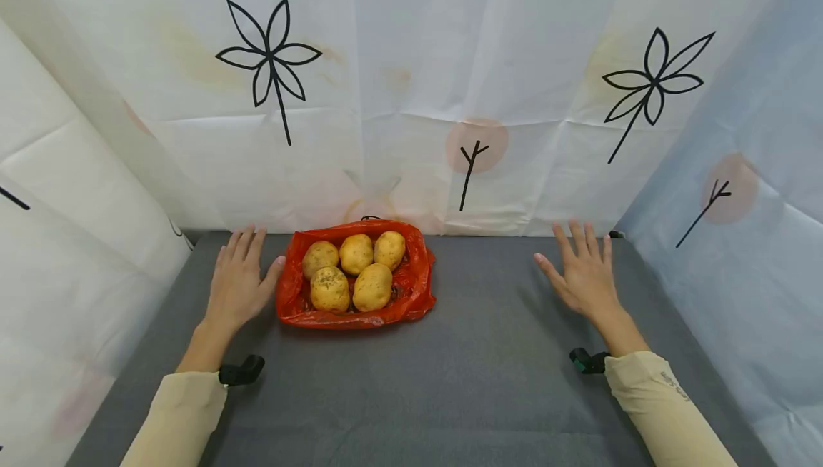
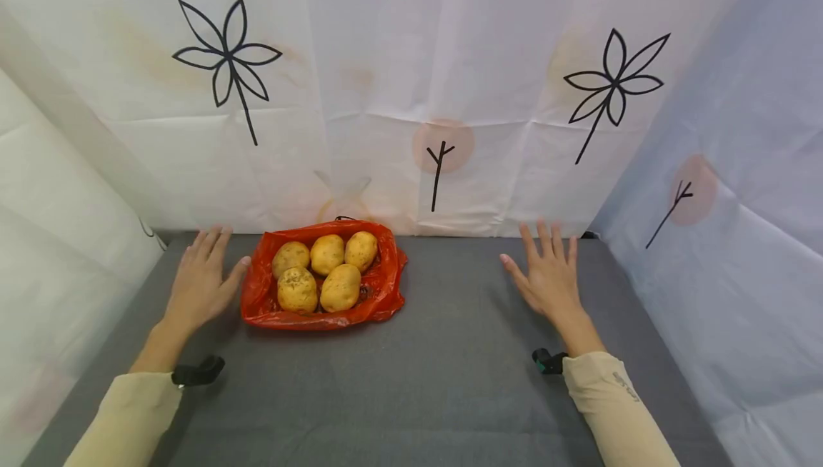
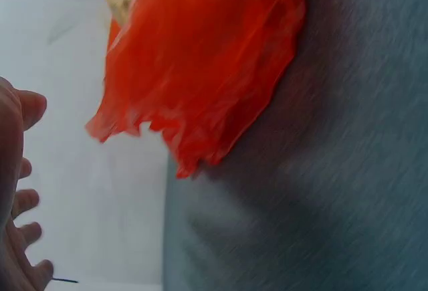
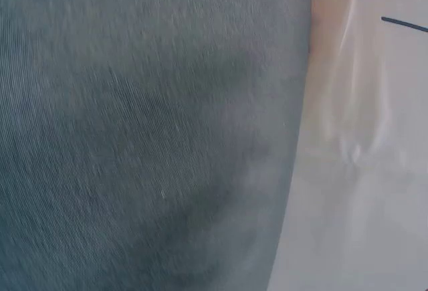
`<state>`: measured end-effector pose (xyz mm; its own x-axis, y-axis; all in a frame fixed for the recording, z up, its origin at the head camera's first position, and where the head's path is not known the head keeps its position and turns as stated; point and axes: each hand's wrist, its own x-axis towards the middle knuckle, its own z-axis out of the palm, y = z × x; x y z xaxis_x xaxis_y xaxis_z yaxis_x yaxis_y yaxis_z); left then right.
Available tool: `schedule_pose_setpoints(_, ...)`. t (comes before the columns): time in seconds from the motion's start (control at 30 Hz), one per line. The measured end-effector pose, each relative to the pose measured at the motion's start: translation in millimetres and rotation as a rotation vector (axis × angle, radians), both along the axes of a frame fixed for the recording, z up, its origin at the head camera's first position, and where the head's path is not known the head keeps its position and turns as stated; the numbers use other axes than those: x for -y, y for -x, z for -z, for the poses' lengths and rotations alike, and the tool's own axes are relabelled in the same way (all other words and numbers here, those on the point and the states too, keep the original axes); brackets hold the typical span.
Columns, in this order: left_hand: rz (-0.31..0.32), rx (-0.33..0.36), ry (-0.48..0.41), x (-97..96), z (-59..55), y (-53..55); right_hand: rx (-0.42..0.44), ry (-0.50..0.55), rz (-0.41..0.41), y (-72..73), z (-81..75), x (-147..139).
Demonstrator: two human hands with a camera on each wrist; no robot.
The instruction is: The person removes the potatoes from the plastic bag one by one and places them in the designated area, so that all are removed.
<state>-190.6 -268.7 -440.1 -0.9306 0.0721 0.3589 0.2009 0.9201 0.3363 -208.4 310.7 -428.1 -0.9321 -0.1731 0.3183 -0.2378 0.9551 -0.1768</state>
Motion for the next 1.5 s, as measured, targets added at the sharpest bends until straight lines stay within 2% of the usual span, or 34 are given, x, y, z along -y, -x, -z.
schedule_pose_setpoints(0.27, 0.055, 0.137, -0.284, -12.7, 20.0, -1.4, 0.012, 0.059, -0.019, -3.3, 12.6, 17)
schedule_pose_setpoints(0.4, 0.084, 0.183, -0.432, -18.2, 28.9, -1.0, 0.027, 0.099, -0.044, -4.1, 17.0, 28)
schedule_pose_setpoints(0.53, 0.120, 0.230, -0.529, -21.1, 39.8, -0.8, 0.046, 0.140, -0.067, -4.3, 19.0, 40)
schedule_pose_setpoints(0.67, 0.160, 0.282, -0.561, -20.5, 49.5, -0.9, 0.076, 0.171, -0.086, -5.7, 18.5, 52)
schedule_pose_setpoints(0.93, 0.196, 0.331, -0.700, -15.0, 57.7, -2.7, 0.115, 0.249, -0.146, -10.8, 16.1, 83)
schedule_pose_setpoints(1.07, 0.198, 0.369, -0.714, -12.3, 60.0, -4.7, 0.144, 0.294, -0.184, -12.6, 16.7, 100)
schedule_pose_setpoints(1.3, 0.211, 0.446, -0.690, -8.7, 59.2, -7.5, 0.216, 0.386, -0.245, -16.6, 12.7, 132)
schedule_pose_setpoints(1.5, 0.254, 0.466, -0.697, -6.0, 57.5, -9.4, 0.233, 0.428, -0.289, -19.7, 8.9, 160)
